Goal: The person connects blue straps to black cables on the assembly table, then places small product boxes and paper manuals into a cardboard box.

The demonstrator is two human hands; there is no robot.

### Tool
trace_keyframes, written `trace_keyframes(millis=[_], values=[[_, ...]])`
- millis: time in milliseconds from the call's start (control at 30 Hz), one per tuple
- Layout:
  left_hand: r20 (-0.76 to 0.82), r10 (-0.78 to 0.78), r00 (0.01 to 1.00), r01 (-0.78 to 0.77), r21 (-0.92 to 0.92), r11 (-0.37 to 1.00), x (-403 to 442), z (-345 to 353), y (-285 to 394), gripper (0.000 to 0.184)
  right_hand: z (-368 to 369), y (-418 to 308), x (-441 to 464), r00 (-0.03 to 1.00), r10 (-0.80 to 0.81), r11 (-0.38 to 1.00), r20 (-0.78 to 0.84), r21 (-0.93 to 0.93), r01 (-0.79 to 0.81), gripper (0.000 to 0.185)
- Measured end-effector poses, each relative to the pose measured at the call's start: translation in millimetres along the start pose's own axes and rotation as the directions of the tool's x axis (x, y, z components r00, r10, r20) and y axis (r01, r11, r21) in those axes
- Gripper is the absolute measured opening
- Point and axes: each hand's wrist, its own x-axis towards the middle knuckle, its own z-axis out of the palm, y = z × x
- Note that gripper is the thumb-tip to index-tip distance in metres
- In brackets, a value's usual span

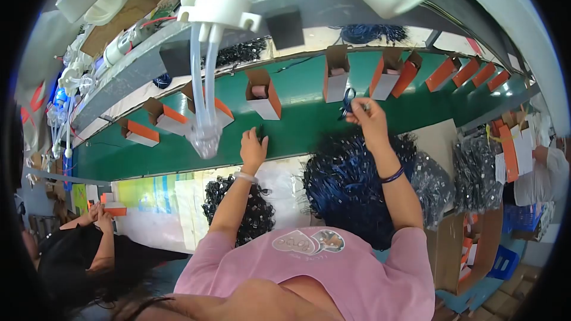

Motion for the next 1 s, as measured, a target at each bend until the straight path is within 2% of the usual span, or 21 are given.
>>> trace_keyframes(millis=[100, 167, 200, 233, 267, 333, 433, 467, 533, 600, 633, 667, 700, 733, 767, 833, 867, 900, 933, 967, 1000], values=[[0.073, -0.069, 0.995, 0.052, 0.216, 0.975, 19.6, 12.1, -10.2, 0.034, 5.9, -16.4, 37.0, 0.984, -0.169, 0.968, -0.059, -0.197, 0.155, 0.017], [0.115, -0.071, 0.991, 0.038, 0.263, 0.964, 25.5, 24.5, -24.6, 0.03, 14.5, -26.7, 57.6, 0.934, -0.355, 0.883, -0.033, -0.339, 0.324, 0.017], [0.092, -0.029, 0.995, 0.005, 0.246, 0.969, 24.9, 25.0, -28.0, 0.025, 9.3, -12.1, 81.3, 0.862, -0.506, 0.818, 0.015, -0.309, 0.486, 0.019], [0.136, -0.043, 0.99, 0.01, 0.232, 0.973, 24.1, 19.9, -26.7, 0.022, 14.8, -19.0, 91.6, 0.719, -0.69, 0.576, 0.085, -0.537, 0.617, 0.02], [0.179, -0.057, 0.982, 0.016, 0.219, 0.976, 21.8, 13.9, -25.2, 0.018, 22.5, -24.0, 98.9, 0.549, -0.809, 0.264, 0.209, -0.705, 0.658, 0.021], [0.198, -0.035, 0.98, 0.017, 0.094, 0.995, 11.1, 4.1, -21.8, 0.014, 33.5, -19.5, 108.1, 0.556, -0.809, 0.265, 0.193, -0.724, 0.637, 0.022], [0.271, -0.001, 0.963, 0.03, -0.104, 0.994, -9.4, -17.8, -13.2, 0.014, 35.5, -6.5, 137.9, 0.536, -0.796, 0.036, 0.281, -0.862, 0.505, 0.024], [0.283, 0.012, 0.959, 0.04, -0.178, 0.983, -18.2, -22.8, -10.4, 0.015, 35.5, -3.6, 142.9, 0.668, -0.615, 0.011, 0.419, -0.843, 0.538, 0.024], [0.304, 0.028, 0.952, 0.053, -0.253, 0.966, -38.4, -35.0, 1.0, 0.015, 40.8, 4.6, 138.2, 0.761, -0.378, 0.011, 0.526, -0.82, 0.572, 0.025], [0.379, 0.014, 0.925, 0.105, -0.294, 0.95, -55.5, -53.2, 19.0, 0.016, 45.3, 16.0, 132.2, 0.723, -0.451, -0.08, 0.523, -0.831, 0.55, 0.025], [0.39, 0.022, 0.921, 0.122, -0.342, 0.932, -64.4, -53.2, 20.2, 0.016, 39.5, 29.4, 138.6, 0.737, -0.441, -0.08, 0.512, -0.84, 0.536, 0.028], [0.401, 0.031, 0.915, 0.14, -0.388, 0.911, -75.3, -54.6, 20.2, 0.016, 31.5, 41.0, 145.5, 0.781, -0.362, 0.129, 0.508, -0.803, 0.582, 0.029], [0.356, 0.095, 0.93, 0.073, -0.43, 0.9, -82.1, -51.3, 17.7, 0.016, 29.1, 43.9, 144.4, 0.8, -0.317, 0.22, 0.51, -0.781, 0.585, 0.035], [0.341, 0.106, 0.934, 0.075, -0.476, 0.876, -90.8, -48.6, 17.6, 0.016, 29.1, 47.7, 142.7, 0.782, -0.321, 0.139, 0.534, -0.791, 0.596, 0.04], [0.324, 0.118, 0.939, 0.074, -0.523, 0.849, -98.8, -45.3, 18.8, 0.016, 31.4, 52.6, 140.7, 0.737, -0.357, -0.068, 0.575, -0.802, 0.593, 0.046], [0.349, 0.083, 0.933, 0.104, -0.484, 0.869, -108.5, -43.2, 25.0, 0.016, 45.3, 41.4, 132.9, 0.671, -0.386, -0.348, 0.633, -0.774, 0.529, 0.057], [0.422, 0.067, 0.904, 0.164, -0.488, 0.857, -111.8, -45.6, 31.3, 0.016, 52.0, 29.8, 132.4, 0.801, -0.175, -0.343, 0.573, -0.798, 0.496, 0.057], [0.294, 0.181, 0.938, 0.014, -0.554, 0.832, -117.6, -44.7, 32.9, 0.016, 58.4, 22.8, 128.5, 0.844, -0.11, -0.342, 0.525, -0.817, 0.464, 0.055], [0.455, 0.085, 0.886, 0.195, -0.534, 0.823, -111.4, -62.8, 55.4, 0.014, 61.4, 20.3, 132.2, 0.867, -0.018, -0.379, 0.498, -0.806, 0.455, 0.055], [0.474, 0.111, 0.874, 0.173, -0.516, 0.839, -111.0, -63.0, 56.5, 0.014, 61.7, 14.6, 128.6, 0.834, -0.033, -0.386, 0.551, -0.777, 0.498, 0.055], [0.492, 0.131, 0.861, 0.182, -0.538, 0.823, -111.9, -67.9, 63.1, 0.016, 58.6, 19.7, 125.2, 0.776, -0.193, -0.371, 0.601, -0.777, 0.509, 0.053]])
